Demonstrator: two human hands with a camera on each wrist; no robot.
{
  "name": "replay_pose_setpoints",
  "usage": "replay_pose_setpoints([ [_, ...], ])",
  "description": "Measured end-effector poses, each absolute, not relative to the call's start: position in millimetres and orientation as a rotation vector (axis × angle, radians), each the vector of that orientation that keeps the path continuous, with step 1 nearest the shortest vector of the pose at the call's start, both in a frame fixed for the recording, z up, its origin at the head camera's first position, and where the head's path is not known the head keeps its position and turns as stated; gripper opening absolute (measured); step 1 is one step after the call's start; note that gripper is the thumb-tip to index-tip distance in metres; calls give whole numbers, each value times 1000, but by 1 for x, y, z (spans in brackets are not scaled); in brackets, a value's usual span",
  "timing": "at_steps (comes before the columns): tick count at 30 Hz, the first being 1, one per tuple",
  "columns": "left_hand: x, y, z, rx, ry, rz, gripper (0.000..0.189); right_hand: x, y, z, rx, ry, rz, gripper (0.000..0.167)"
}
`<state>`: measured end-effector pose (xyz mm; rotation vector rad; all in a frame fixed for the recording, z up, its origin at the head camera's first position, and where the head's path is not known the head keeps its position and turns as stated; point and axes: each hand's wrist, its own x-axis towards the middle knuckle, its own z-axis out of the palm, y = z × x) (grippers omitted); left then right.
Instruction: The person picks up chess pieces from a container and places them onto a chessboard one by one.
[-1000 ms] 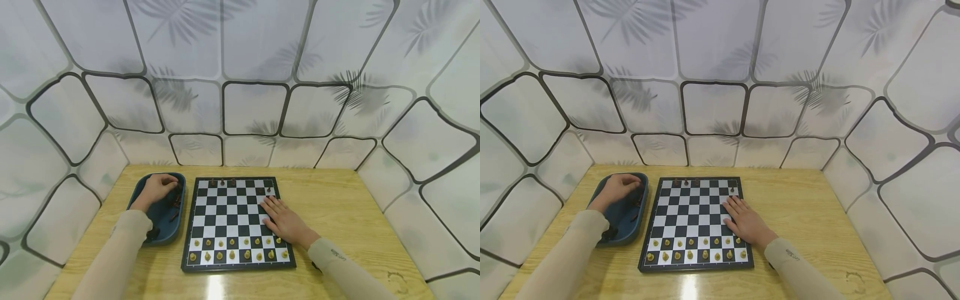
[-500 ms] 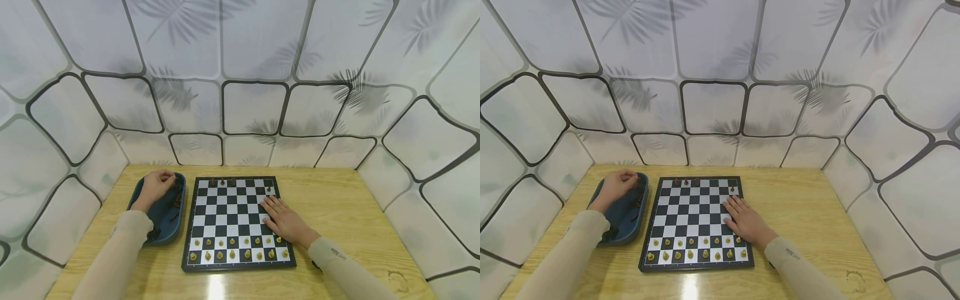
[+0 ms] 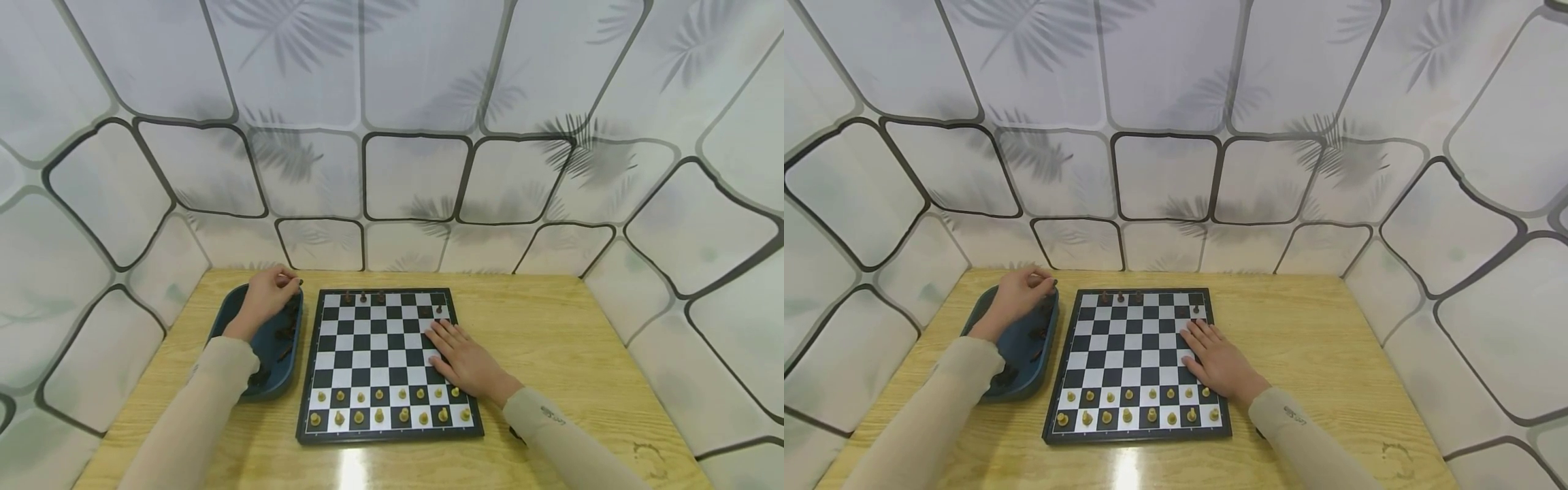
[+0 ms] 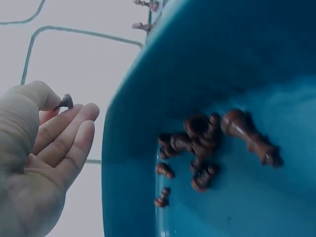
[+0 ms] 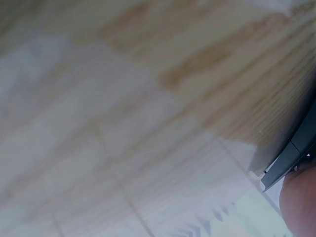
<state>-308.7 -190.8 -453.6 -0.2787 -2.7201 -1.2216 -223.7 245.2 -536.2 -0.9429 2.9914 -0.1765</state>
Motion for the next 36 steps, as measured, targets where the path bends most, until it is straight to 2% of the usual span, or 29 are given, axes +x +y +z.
replay_pose_setpoints([
  [7,-311,-177,-453,-346,-2670,-1272,12,-225,246,-539,-934,2998,-163,65],
  [21,-317,-138,-463,-380,-2693,-1288,12,-223,245,-537,-937,3001,-193,65],
  [36,-324,-90,-468,-452,-2779,-1327,19,-223,246,-537,-965,3016,-175,65],
])
